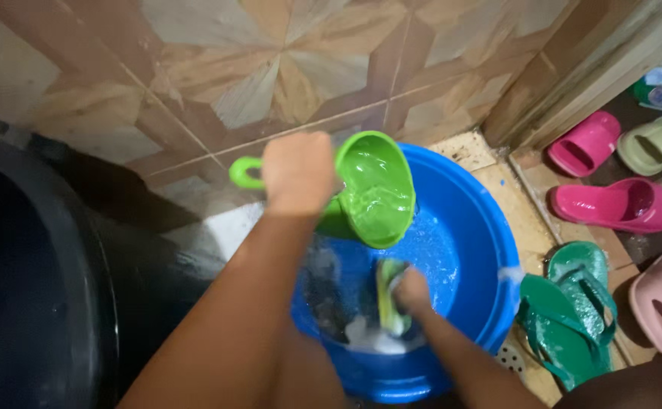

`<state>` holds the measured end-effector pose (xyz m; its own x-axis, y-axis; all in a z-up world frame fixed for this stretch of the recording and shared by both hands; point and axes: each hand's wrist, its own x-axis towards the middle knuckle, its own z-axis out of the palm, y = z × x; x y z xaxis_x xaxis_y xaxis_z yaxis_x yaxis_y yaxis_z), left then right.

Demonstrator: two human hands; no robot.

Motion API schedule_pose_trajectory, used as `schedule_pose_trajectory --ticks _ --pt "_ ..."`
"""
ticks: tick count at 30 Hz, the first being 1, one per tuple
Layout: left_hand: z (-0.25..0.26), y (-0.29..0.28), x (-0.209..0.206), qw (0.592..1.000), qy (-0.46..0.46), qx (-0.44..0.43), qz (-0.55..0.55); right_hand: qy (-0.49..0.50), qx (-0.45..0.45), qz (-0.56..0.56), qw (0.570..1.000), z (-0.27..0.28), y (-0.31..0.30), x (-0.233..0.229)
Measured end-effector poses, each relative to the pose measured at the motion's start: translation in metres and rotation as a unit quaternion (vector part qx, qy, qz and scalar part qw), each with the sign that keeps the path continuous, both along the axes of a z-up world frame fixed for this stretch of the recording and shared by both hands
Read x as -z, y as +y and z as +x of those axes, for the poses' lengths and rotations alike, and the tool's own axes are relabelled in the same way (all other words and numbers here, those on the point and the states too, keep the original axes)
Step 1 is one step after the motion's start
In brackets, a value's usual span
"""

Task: The person washes a pair of green flip-flops in a blue basin using a green sponge. They scrub the soles and straps, rinse them in the water, and place them on the floor next to other footwear.

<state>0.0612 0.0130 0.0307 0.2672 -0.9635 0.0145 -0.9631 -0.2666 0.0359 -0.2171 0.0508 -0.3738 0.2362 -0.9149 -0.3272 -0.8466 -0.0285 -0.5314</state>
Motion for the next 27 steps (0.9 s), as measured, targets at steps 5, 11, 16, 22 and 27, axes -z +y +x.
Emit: schedule_pose_trajectory --ticks 5,11,16,22,27 --pt "-0.031 -0.015 0.022 0.994 -0.067 0.080 -0.027 -0.113 0.127 -0.023 0.985 0.020 -0.071 -0.005" --pt "-0.041 -0.017 0.021 0.994 -0.074 0.076 -0.040 -0.288 0.320 0.105 0.897 0.037 -0.084 -0.082" --pt "-0.023 -0.005 -0.001 0.999 0.034 -0.034 0.005 -0.195 0.223 -0.042 0.954 -0.019 -0.120 -0.134" --pt "-0.025 -0.005 -0.005 0.999 0.026 -0.022 -0.007 0.073 0.120 -0.164 0.976 -0.117 -0.130 -0.153" --pt "-0.016 -0.006 -0.001 0.999 0.035 -0.030 0.020 -0.047 0.087 -0.097 0.990 -0.159 -0.122 -0.117"
